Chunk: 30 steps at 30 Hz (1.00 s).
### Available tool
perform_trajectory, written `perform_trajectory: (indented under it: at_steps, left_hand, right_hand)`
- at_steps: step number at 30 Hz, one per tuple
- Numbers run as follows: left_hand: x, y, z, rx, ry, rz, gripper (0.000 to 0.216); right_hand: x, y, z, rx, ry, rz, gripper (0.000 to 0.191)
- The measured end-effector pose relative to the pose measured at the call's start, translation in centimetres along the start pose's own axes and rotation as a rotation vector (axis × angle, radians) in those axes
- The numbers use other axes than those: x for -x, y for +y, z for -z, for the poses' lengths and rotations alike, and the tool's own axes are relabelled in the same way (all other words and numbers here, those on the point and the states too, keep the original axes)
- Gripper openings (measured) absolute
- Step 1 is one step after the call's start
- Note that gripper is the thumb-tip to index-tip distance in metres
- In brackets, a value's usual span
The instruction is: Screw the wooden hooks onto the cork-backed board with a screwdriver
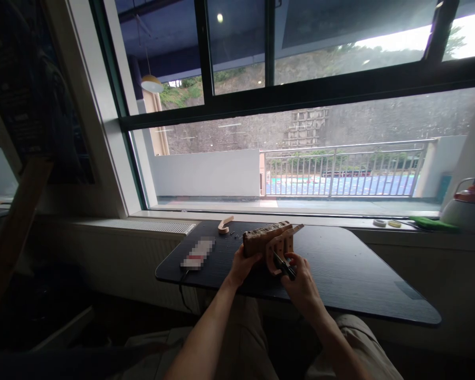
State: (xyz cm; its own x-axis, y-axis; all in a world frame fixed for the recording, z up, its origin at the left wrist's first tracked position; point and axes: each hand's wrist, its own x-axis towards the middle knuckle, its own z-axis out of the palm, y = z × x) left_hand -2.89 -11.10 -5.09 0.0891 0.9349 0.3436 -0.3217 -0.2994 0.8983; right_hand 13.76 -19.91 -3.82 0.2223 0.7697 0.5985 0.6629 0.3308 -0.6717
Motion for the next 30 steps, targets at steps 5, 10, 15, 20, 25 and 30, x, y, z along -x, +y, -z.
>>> perform_trajectory:
  at_steps: [5, 10, 15, 20, 25, 30]
  left_hand:
    - [-0.2, -0.3, 0.2, 0.000, -0.008, -0.020, 0.047]
    - [-0.4, -0.7, 0.3, 0.007, -0.012, -0.027, 0.049]
    - [-0.3, -0.5, 0.2, 0.006, -0.018, -0.024, 0.049]
    - [-0.1, -0.2, 0.2, -0.003, -0.013, -0.017, 0.046]
    - [-0.1, -0.2, 0.2, -0.013, -0.011, -0.018, 0.045]
    - [-0.2, -0.4, 0.2, -0.024, 0.004, -0.021, 0.046]
  right_hand:
    - [0.2, -0.1, 0.3, -0.014, 0.078, 0.097, 0.022]
    - [0.6, -0.2, 1.0, 0.200, 0.046, 0.143, 0.024]
    - [1.0, -0.4, 1.6, 0.305, 0.000, 0.095, 0.026]
    - [1.3, 0.1, 1.9, 0.182, 0.030, 0.212, 0.023]
    - [1.4, 0.7, 1.9, 0.215, 0.042, 0.275, 0.027]
    - [1.5, 1.1, 1.7, 0.226, 0.045, 0.273, 0.028]
